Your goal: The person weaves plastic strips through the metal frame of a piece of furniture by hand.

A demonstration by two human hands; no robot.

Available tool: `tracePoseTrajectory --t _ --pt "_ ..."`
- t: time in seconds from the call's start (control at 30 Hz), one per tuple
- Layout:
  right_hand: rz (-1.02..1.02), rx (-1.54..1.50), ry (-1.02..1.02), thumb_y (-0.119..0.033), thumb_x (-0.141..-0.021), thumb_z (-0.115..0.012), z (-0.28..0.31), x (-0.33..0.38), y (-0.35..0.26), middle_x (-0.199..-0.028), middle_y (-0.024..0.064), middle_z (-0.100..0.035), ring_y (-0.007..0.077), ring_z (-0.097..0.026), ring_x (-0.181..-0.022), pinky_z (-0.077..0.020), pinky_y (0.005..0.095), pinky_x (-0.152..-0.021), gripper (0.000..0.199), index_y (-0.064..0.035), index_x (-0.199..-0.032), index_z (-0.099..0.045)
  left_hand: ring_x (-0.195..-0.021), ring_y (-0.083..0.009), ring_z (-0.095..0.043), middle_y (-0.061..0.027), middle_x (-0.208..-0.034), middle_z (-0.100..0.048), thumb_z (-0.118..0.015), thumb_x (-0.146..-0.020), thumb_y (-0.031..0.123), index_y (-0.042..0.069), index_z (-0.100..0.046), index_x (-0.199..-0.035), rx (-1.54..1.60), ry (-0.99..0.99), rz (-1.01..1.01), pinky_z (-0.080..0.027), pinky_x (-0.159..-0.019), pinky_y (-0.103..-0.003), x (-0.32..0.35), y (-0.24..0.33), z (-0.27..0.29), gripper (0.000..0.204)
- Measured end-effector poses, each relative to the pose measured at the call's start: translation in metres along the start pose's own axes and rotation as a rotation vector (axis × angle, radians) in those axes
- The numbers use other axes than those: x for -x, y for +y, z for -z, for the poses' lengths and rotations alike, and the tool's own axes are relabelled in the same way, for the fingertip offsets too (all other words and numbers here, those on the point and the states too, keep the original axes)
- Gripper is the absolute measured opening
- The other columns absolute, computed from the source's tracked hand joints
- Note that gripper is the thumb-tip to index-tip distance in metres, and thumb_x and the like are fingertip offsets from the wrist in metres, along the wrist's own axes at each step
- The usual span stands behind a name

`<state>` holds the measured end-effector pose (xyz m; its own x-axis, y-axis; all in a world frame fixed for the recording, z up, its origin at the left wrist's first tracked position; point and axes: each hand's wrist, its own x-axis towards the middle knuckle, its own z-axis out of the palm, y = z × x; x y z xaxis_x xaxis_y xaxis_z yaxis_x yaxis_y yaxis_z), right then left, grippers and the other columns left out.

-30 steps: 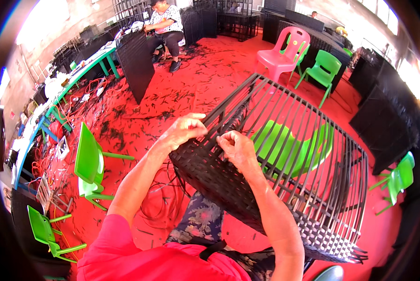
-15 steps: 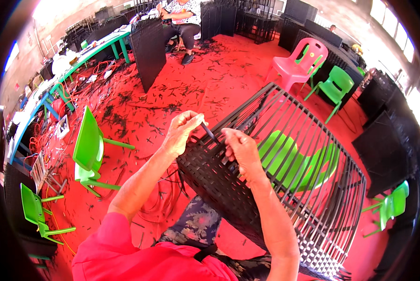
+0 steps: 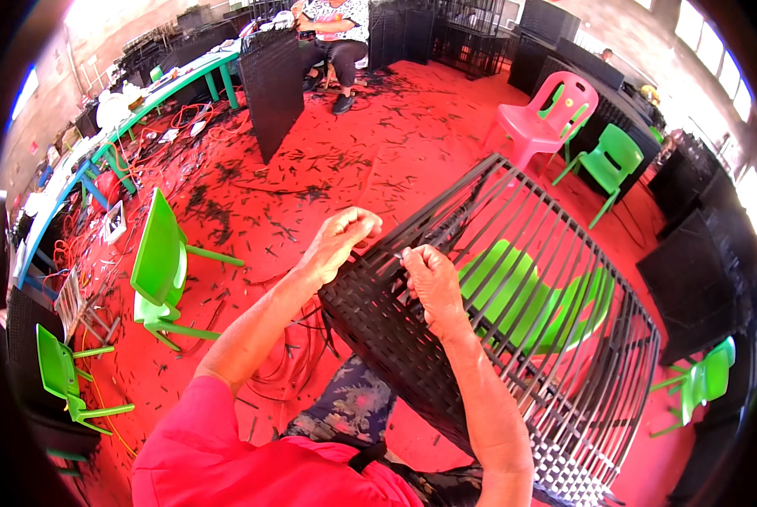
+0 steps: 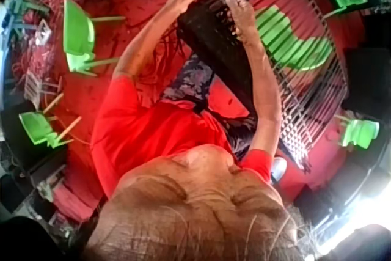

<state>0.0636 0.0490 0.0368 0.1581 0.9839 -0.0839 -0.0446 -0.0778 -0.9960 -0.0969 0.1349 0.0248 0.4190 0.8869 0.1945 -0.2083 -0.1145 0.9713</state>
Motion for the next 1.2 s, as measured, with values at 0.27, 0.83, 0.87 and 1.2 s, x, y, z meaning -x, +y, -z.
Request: tracePoseTrajectory --t 0.27,0.83,0.87,1.2 --pt "0.042 0.085 0.029 -0.025 -0.085 -0.057 -0.005 0.001 0.002 -0.056 -0.003 -0.046 0.0052 -0.043 -0.049 -0.0368 0.0214 -0.045 0.022 -0.0054 -0.076 -0.055 -0.076 -0.0103 -0.053 -0.0022 -0.092 -0.057 -0.049 -0.09 0.019 0.007 -0.056 -0.1 -0.089 -0.079 0.167 -0.044 -0.068 -0.025 -0.002 -0.004 0.005 0.017" --pt "0.151 0.082 0.143 -0.022 -0.084 -0.057 -0.013 -0.002 0.013 -0.055 -0.0052 -0.043 0.0024 -0.036 -0.05 -0.0295 0.0218 -0.043 0.025 -0.0054 -0.066 -0.05 -0.076 -0.0134 -0.057 -0.0087 -0.085 -0.061 -0.051 -0.087 0.024 0.001 -0.063 -0.095 -0.418 -0.081 0.131 -0.044 -0.069 -0.027 0.005 -0.027 0.027 0.027" --pt "0.15 0.081 0.144 -0.022 -0.084 -0.057 -0.012 -0.002 0.011 -0.055 -0.0052 -0.043 0.0024 -0.036 -0.05 -0.0295 0.0218 -0.043 0.025 -0.0054 -0.066 -0.05 -0.075 -0.0134 -0.057 -0.0083 -0.083 -0.061 -0.051 -0.088 0.024 0.001 -0.063 -0.095 -0.423 -0.08 0.122 -0.044 -0.068 -0.028 0.005 -0.028 0.027 0.027" --pt "0.276 0.494 0.138 -0.023 -0.081 -0.063 -0.019 -0.005 0.013 -0.057 0.0011 -0.052 0.0084 -0.049 -0.053 -0.041 0.0256 -0.049 0.022 -0.0017 -0.076 -0.058 -0.062 -0.0068 -0.049 -0.0018 -0.072 -0.058 -0.055 -0.086 0.025 -0.001 -0.064 -0.09 -0.342 -0.018 0.135 -0.04 -0.056 -0.025 0.007 -0.017 0.019 0.028"
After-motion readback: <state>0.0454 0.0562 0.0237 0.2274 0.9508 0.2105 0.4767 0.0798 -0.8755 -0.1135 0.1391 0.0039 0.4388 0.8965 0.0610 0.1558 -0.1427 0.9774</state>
